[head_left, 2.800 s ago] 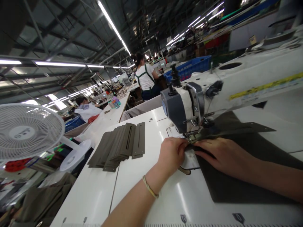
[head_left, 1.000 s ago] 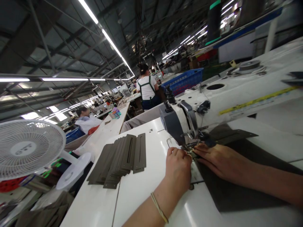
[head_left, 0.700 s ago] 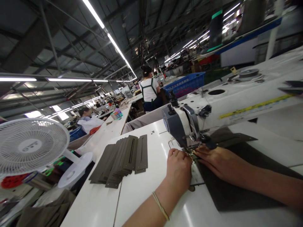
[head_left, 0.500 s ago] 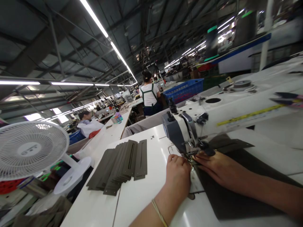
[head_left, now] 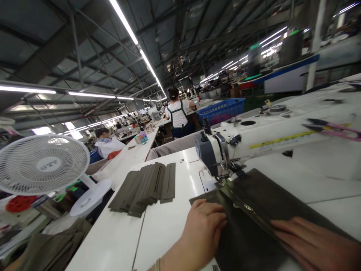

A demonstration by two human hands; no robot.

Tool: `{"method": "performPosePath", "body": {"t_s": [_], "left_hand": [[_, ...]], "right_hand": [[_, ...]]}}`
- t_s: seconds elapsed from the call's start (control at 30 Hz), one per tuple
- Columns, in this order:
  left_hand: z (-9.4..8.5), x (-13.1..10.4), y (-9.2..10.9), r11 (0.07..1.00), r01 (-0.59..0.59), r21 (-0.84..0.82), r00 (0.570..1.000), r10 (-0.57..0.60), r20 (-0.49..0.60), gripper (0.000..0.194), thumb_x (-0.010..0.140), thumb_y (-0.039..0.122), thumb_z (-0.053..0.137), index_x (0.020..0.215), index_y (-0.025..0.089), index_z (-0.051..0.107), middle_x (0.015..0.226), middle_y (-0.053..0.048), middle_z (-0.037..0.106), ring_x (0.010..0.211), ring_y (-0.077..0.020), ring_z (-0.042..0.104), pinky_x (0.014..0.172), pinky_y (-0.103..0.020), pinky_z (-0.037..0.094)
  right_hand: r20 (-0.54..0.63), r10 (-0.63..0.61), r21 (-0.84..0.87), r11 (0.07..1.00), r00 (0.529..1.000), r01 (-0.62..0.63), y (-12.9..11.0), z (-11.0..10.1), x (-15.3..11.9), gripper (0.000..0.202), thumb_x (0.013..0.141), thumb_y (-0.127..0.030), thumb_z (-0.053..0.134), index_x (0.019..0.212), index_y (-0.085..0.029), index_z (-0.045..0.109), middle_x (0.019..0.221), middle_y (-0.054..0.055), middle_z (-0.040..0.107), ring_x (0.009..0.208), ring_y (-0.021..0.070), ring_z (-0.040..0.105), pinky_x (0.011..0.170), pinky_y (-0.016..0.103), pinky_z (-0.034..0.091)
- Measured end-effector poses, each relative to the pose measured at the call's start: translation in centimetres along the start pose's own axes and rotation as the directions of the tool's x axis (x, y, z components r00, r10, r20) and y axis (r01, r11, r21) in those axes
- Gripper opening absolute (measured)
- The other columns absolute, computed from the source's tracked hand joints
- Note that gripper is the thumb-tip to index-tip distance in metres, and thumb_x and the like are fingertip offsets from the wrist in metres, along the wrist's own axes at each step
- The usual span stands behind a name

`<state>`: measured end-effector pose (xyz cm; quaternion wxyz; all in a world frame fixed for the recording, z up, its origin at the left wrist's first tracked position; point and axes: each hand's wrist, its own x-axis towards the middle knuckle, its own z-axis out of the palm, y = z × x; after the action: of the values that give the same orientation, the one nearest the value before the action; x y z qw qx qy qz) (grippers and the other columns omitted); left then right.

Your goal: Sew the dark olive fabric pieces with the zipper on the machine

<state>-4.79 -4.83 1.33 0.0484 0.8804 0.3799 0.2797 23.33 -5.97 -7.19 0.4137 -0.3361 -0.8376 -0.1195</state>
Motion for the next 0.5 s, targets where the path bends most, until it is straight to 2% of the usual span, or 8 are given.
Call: {"method": "performPosePath", "body": {"t_s": [0.03, 0.07, 0.13, 0.17, 0.23, 0.27, 0.33, 0.5], "left_hand": [[0.3, -0.1, 0.4, 0.999, 0.032, 0.000, 0.999, -0.032, 0.017, 0.019, 0.087, 0.011, 0.060, 0.100, 0.021, 0.069, 0.111, -0.003, 0.072, 0.100, -0.0200, 0.066, 0.095, -0.040, 0.048], [0.5, 0.1, 0.8, 0.998, 0.066, -0.004, 0.997, -0.066, 0.038, 0.019, 0.085, 0.010, 0.061, 0.098, 0.020, 0.070, 0.109, -0.003, 0.072, 0.098, -0.0212, 0.066, 0.091, -0.040, 0.050], [0.9, 0.7, 1.3, 0.989, 0.141, -0.036, 0.989, -0.139, 0.047, 0.018, 0.082, 0.007, 0.061, 0.094, 0.019, 0.069, 0.103, -0.004, 0.072, 0.094, -0.0216, 0.064, 0.083, -0.037, 0.052], [0.9, 1.1, 1.4, 0.984, 0.167, -0.059, 0.986, -0.165, 0.026, 0.019, 0.081, 0.006, 0.060, 0.093, 0.018, 0.068, 0.100, -0.005, 0.071, 0.092, -0.0214, 0.064, 0.081, -0.036, 0.053], [0.7, 1.8, 1.6, 0.980, 0.168, -0.101, 0.984, -0.174, -0.044, 0.021, 0.082, 0.006, 0.058, 0.096, 0.019, 0.067, 0.098, -0.004, 0.069, 0.092, -0.0209, 0.063, 0.083, -0.036, 0.052], [0.6, 2.0, 1.7, 0.982, 0.148, -0.114, 0.985, -0.157, -0.076, 0.023, 0.083, 0.006, 0.058, 0.099, 0.020, 0.067, 0.100, -0.005, 0.069, 0.094, -0.0212, 0.062, 0.085, -0.037, 0.051], [0.6, 2.2, 1.7, 0.988, 0.080, -0.133, 0.991, -0.094, -0.098, 0.026, 0.084, 0.008, 0.058, 0.105, 0.021, 0.066, 0.106, -0.005, 0.068, 0.099, -0.0223, 0.061, 0.088, -0.039, 0.049], [1.2, 2.7, 1.4, 0.995, -0.032, -0.094, 0.993, 0.021, -0.116, 0.022, 0.085, 0.012, 0.058, 0.105, 0.019, 0.063, 0.107, -0.007, 0.067, 0.101, -0.0217, 0.060, 0.088, -0.039, 0.049]], "right_hand": [[0.078, 0.073, 0.069, 0.995, 0.994, -0.079, -1.7, -0.6, 1.8, 0.034, 0.086, -0.024, 0.049, 0.110, -0.038, 0.069, 0.094, 0.001, 0.074, 0.084, 0.0240, 0.070, 0.068, 0.033, 0.060], [0.151, 0.228, 0.162, 0.954, 0.962, -0.252, -2.9, -1.2, 3.8, 0.029, 0.091, -0.028, 0.044, 0.096, -0.034, 0.072, 0.084, 0.001, 0.074, 0.080, 0.0225, 0.070, 0.065, 0.029, 0.059], [0.414, 0.393, 0.368, 0.753, 0.821, -0.546, -4.1, -2.3, 7.5, 0.044, 0.093, -0.050, 0.039, 0.073, -0.026, 0.070, 0.069, 0.002, 0.070, 0.065, 0.0213, 0.068, 0.055, 0.027, 0.057], [0.497, 0.428, 0.440, 0.625, 0.754, -0.645, -4.1, -2.7, 8.8, 0.049, 0.091, -0.059, 0.038, 0.074, -0.025, 0.070, 0.068, 0.003, 0.069, 0.062, 0.0218, 0.067, 0.052, 0.027, 0.056], [0.550, 0.493, 0.503, 0.448, 0.674, -0.739, -3.5, -3.0, 9.5, 0.054, 0.086, -0.068, 0.041, 0.079, -0.023, 0.071, 0.070, 0.005, 0.070, 0.058, 0.0216, 0.064, 0.048, 0.027, 0.054], [0.543, 0.519, 0.515, 0.416, 0.661, -0.750, -3.1, -2.9, 9.2, 0.053, 0.085, -0.067, 0.043, 0.083, -0.023, 0.071, 0.072, 0.005, 0.070, 0.056, 0.0215, 0.063, 0.047, 0.027, 0.053], [0.487, 0.550, 0.509, 0.452, 0.678, -0.732, -2.5, -2.7, 7.9, 0.045, 0.087, -0.062, 0.047, 0.089, -0.025, 0.072, 0.076, 0.005, 0.070, 0.059, 0.0220, 0.064, 0.049, 0.027, 0.054], [0.311, 0.481, 0.452, 0.683, 0.819, -0.573, -2.8, -2.4, 6.4, 0.027, 0.089, -0.048, 0.049, 0.090, -0.030, 0.070, 0.085, 0.003, 0.071, 0.079, 0.0257, 0.069, 0.066, 0.027, 0.059]]}}
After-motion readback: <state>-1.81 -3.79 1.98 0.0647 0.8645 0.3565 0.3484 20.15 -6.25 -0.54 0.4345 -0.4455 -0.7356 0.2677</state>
